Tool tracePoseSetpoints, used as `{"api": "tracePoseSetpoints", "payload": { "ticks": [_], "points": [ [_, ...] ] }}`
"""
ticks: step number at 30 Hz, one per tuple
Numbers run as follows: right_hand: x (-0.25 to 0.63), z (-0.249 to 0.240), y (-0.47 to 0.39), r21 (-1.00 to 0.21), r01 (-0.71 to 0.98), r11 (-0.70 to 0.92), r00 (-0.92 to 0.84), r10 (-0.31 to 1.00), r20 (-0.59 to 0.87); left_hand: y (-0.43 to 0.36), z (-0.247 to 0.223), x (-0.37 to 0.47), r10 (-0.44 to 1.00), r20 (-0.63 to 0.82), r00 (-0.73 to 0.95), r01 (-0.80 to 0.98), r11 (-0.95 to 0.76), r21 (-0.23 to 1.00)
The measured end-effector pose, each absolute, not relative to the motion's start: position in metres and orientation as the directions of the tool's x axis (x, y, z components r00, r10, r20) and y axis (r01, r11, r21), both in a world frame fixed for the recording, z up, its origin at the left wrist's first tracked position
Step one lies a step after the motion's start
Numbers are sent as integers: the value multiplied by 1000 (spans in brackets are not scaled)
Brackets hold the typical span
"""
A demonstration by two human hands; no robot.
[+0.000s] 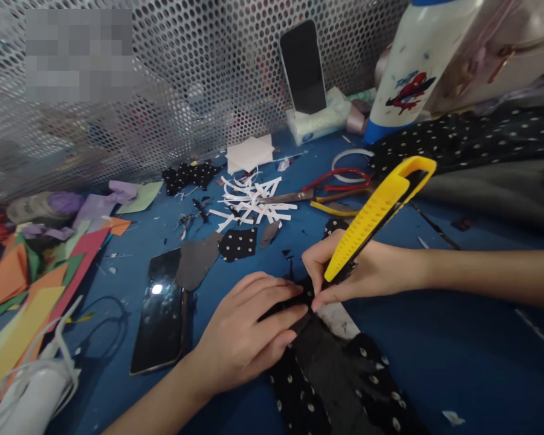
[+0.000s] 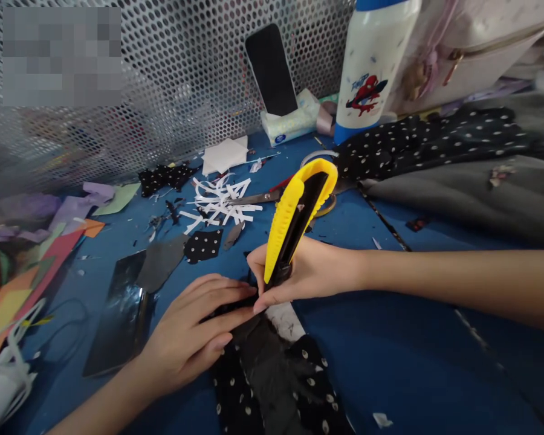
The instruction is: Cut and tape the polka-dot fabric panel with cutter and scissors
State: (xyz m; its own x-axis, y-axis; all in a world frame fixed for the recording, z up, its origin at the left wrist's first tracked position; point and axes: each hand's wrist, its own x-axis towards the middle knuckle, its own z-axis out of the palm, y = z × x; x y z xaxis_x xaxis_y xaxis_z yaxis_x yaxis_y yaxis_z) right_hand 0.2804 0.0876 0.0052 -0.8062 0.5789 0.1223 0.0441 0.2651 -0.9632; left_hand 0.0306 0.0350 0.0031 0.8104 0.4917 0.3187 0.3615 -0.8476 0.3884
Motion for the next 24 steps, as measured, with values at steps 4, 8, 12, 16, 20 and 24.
{"api": "tracePoseSetpoints", "payload": {
  "ticks": [4, 8, 12, 16, 20, 24],
  "points": [
    [281, 2, 89, -986, -23, 163, -805, 582, 115, 34, 4, 33, 485, 340, 806, 355, -855, 379],
    [281, 0, 90, -997, -72, 16, -797, 600, 67, 34, 4, 33, 493, 351, 796, 349, -848, 398],
    [280, 0, 90, -997, -82, -10, -776, 628, 58, 35, 4, 33, 497, 347, 795, 353, -845, 402],
    [280, -1, 88, -996, -81, 21, -750, 657, 75, 34, 5, 33, 502, 341, 795, 360, -843, 400],
    [279, 0, 86, -987, -37, 159, -784, 607, 127, 33, 4, 33, 506, 339, 793, 359, -837, 413],
    [278, 3, 85, -977, -1, 215, -790, 598, 133, 34, 3, 32, 499, 345, 795, 357, -845, 397]
  ]
}}
